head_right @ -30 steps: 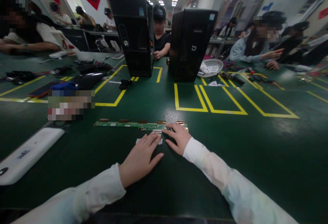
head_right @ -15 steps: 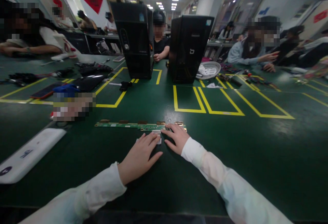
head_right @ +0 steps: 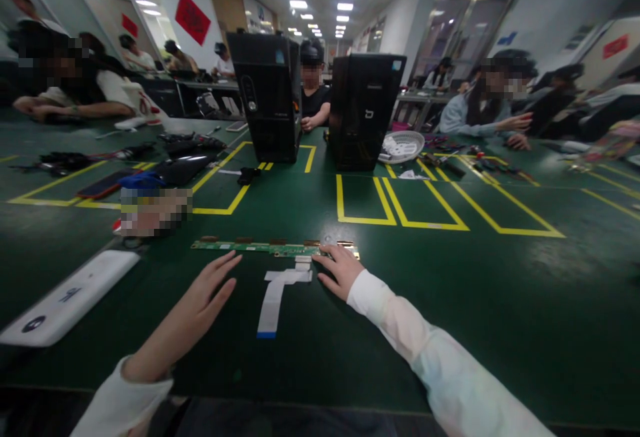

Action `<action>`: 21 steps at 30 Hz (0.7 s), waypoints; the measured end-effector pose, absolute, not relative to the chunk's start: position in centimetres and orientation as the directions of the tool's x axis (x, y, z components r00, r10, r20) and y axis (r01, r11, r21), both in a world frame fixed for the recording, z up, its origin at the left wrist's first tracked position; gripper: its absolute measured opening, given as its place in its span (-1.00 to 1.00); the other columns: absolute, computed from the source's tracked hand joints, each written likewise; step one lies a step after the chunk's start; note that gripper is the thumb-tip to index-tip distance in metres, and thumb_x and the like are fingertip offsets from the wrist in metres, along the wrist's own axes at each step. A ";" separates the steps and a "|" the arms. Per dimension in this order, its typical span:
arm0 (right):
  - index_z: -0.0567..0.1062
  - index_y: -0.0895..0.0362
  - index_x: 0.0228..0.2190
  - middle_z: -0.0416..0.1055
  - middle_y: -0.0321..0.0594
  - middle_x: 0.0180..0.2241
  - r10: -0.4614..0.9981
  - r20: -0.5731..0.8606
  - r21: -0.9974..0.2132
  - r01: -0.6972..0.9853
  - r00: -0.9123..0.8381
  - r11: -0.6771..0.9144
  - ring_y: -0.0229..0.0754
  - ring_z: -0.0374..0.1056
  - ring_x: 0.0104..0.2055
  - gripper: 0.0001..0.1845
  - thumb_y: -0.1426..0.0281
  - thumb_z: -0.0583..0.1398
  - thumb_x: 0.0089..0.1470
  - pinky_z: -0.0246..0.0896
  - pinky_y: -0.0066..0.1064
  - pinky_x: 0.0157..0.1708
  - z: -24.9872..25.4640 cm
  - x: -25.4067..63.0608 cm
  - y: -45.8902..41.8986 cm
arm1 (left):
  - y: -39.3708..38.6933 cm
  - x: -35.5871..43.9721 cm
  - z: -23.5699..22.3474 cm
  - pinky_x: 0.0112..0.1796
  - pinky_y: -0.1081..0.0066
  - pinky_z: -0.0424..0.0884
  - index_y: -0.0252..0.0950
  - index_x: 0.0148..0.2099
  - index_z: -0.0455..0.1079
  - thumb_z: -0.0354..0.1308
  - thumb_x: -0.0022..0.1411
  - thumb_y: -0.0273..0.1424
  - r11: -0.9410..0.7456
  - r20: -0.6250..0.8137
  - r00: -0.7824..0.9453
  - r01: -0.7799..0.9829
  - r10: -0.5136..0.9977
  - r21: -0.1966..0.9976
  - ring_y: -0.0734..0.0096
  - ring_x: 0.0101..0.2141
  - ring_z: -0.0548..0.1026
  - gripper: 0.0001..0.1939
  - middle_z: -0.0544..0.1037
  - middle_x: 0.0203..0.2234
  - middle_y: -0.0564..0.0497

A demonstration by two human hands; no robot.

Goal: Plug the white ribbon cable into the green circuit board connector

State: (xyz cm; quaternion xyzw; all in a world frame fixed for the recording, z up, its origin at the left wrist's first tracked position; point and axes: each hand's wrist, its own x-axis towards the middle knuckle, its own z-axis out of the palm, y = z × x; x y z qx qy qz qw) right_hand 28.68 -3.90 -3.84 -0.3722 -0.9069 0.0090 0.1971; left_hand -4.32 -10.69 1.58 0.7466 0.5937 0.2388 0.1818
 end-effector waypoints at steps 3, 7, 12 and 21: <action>0.34 0.16 0.12 0.23 0.10 0.13 0.679 0.354 -0.164 0.673 -0.643 0.722 0.06 0.15 0.19 -0.53 0.26 0.00 0.26 0.08 0.09 0.16 -4.0 28.7 -3.8 | -12.1 -7.9 -0.5 0.17 -0.10 0.17 -0.24 0.24 0.25 -0.18 0.33 -0.04 -0.151 0.211 0.070 0.904 0.975 0.400 0.04 0.21 0.26 -0.42 0.22 0.26 -0.18; 0.34 0.18 0.12 0.23 0.12 0.13 0.678 0.352 -0.159 0.673 -0.645 0.723 0.07 0.15 0.19 -0.52 0.26 0.01 0.26 0.06 0.10 0.17 -4.1 28.6 -3.7 | -13.5 -11.2 -2.5 0.08 -0.09 0.29 -0.41 0.20 0.29 -0.24 0.32 -0.07 -0.066 0.272 0.017 0.983 0.962 0.174 -0.09 0.13 0.35 -0.36 0.29 0.19 -0.31; 0.36 0.21 0.11 0.23 0.14 0.12 0.671 0.367 -0.160 0.667 -0.644 0.727 0.08 0.16 0.18 -0.53 0.26 0.02 0.25 0.10 0.07 0.15 -4.0 28.7 -3.7 | -13.5 -11.6 -2.9 0.05 -0.01 0.31 -0.47 0.17 0.31 -0.28 0.33 -0.11 -0.007 0.316 0.008 1.000 0.949 -0.005 -0.08 0.06 0.39 -0.35 0.39 0.10 -0.30; 0.30 0.10 0.18 0.11 0.10 0.22 0.650 0.322 -0.130 0.647 -0.689 0.751 0.12 -0.01 0.29 -0.47 0.23 0.08 0.23 0.04 0.10 0.19 -2.6 27.1 -4.8 | -11.9 -10.2 -2.9 0.03 0.07 0.33 -0.45 0.15 0.32 -0.26 0.34 -0.12 0.001 0.326 -0.009 1.000 0.945 0.025 -0.02 0.06 0.37 -0.38 0.39 0.07 -0.29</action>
